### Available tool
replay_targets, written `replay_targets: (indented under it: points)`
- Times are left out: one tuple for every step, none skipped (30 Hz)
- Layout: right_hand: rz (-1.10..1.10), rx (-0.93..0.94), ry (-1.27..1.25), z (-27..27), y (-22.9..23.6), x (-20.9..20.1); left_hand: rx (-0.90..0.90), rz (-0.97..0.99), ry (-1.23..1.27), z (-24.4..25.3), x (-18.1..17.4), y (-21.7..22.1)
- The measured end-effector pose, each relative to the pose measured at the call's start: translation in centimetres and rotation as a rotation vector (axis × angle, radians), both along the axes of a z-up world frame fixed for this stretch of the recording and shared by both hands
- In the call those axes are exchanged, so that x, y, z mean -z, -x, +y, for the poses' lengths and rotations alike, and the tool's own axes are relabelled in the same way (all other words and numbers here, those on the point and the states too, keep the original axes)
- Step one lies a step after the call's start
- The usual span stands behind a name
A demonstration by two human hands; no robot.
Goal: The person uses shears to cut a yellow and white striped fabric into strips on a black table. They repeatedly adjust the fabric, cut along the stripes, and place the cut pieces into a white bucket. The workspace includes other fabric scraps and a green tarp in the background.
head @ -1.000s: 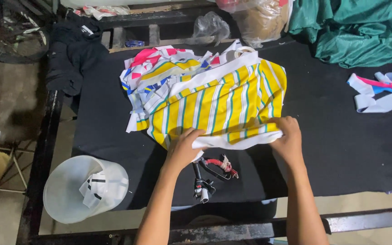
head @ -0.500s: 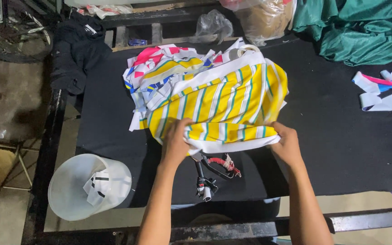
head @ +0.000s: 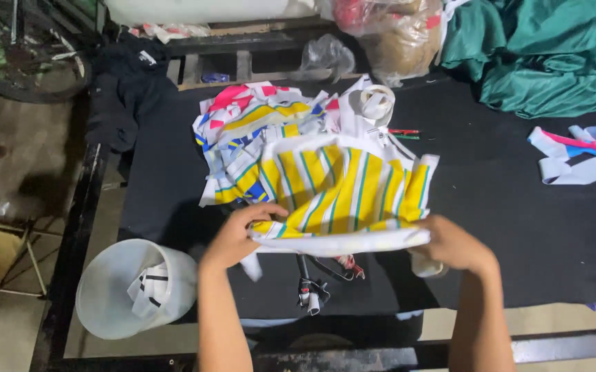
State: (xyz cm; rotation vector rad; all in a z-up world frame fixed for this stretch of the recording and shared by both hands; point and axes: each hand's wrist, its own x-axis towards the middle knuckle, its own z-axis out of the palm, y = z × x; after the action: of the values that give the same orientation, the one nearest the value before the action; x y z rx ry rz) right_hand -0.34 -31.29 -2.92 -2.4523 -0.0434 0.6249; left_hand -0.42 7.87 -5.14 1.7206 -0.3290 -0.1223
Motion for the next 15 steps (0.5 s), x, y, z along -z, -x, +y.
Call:
replay_targets:
  points:
    - [0.057,0.017,-0.004,-0.8,0.2,-0.4,0.132,0.106,-0.032,0.4,-2.3,0.8]
    - [0.064,0.019,-0.004,-2.5,-1.8,0.0,0.134,0.113,-0.031,0.7,-2.9,0.1]
    - [-0.015,-0.092,-0.057,-4.2,-4.3,0.2,0.223,0.198,-0.325,1.2,-3.5,-0.7]
    - [-0.095,-0.201,-0.111,-5.9,-6.8,0.4,0.314,0.283,-0.618,1.6,-4.2,-1.6]
    - [-0.101,-0.202,-0.113,-6.1,-9.5,-0.1,0.311,0.278,-0.620,1.7,-3.3,-3.5]
    - [-0.182,-0.300,-0.034,-6.4,-12.3,-0.8,0.155,0.296,-0.719,1.8,-2.4,-5.4]
    - [-0.263,-0.397,0.046,-6.7,-15.1,-1.4,-0.004,0.314,-0.813,1.9,-1.5,-7.3]
    - [-0.267,-0.399,0.044,-6.9,-18.7,-1.5,-0.008,0.312,-0.815,1.4,-4.4,-9.8]
    - [-0.456,-0.293,0.299,-7.2,-22.1,-1.4,-0.216,0.185,-0.852,0.7,-6.9,-11.7]
    - [-0.648,-0.182,0.547,-7.5,-25.5,-1.3,-0.423,0.057,-0.883,0.1,-9.3,-13.6]
    - [-0.650,-0.181,0.550,-6.9,-26.0,-4.2,-0.423,0.054,-0.880,0.7,-10.5,-15.7]
    - [-1.021,-0.109,0.651,-6.3,-26.4,-7.1,-0.665,-0.276,-0.839,1.2,-11.8,-17.8]
    - [-1.409,-0.012,0.747,-5.7,-27.3,-10.6,-0.897,-0.633,-0.764,1.8,-13.6,-20.6]
    - [-1.428,0.002,0.756,-5.5,-27.6,-12.2,-0.899,-0.655,-0.750,2.1,-15.9,-22.1]
    - [-1.455,-0.009,0.736,-4.9,-27.5,-13.0,-1.032,-0.829,-0.742,2.8,-17.6,-22.8]
